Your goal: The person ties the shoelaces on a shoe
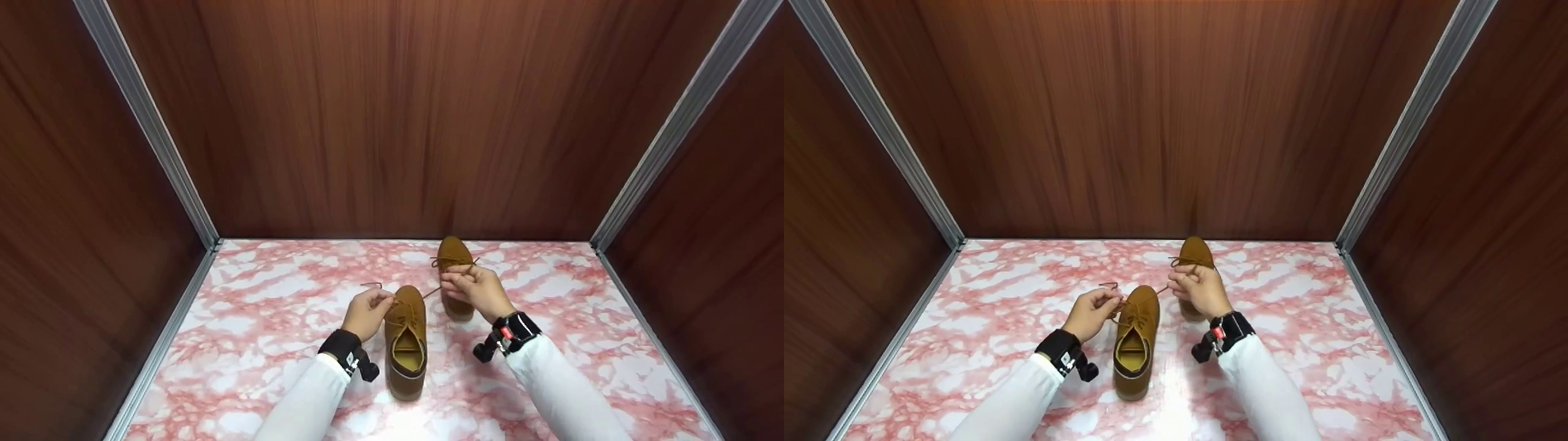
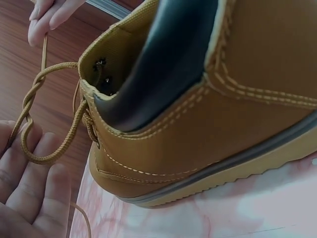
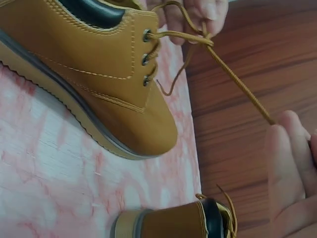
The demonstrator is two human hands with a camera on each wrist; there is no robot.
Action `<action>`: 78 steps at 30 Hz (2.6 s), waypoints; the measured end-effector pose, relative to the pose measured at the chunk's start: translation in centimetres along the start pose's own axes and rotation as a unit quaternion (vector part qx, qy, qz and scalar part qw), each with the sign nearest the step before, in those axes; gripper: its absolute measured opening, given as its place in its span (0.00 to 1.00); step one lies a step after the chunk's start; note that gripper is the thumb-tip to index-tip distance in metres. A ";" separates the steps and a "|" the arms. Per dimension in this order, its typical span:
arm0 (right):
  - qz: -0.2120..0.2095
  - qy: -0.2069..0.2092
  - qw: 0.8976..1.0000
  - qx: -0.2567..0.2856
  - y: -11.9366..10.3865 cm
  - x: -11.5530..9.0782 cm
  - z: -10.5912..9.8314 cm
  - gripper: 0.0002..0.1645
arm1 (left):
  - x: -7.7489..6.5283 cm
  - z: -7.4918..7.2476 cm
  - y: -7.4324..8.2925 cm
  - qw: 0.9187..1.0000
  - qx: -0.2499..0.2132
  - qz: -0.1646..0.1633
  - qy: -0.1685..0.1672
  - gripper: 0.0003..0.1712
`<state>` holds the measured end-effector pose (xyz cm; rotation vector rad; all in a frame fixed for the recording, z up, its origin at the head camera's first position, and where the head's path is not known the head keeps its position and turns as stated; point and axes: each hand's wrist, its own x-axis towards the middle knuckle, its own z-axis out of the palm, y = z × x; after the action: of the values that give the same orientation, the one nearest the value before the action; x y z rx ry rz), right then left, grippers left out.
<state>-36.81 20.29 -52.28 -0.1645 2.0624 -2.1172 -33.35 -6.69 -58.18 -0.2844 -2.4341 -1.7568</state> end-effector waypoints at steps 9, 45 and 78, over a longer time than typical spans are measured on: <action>-0.004 0.033 0.999 -0.001 -0.2 -0.5 -2.5 0.23 | -0.1 -0.2 0.1 1.000 -0.022 -0.005 -0.009 0.12; 0.080 0.158 0.977 0.115 4.5 -2.8 -10.5 0.14 | -2.4 -2.0 -2.8 0.998 -0.019 -0.059 0.020 0.11; 0.040 0.093 0.991 0.085 4.8 -2.0 -9.1 0.17 | -0.9 -1.3 -1.4 0.943 -0.304 -0.134 -0.021 0.08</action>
<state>-36.50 29.44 -57.24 0.1410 1.9331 -2.3220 -32.77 -8.38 -59.25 -0.0415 -1.9546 -2.6206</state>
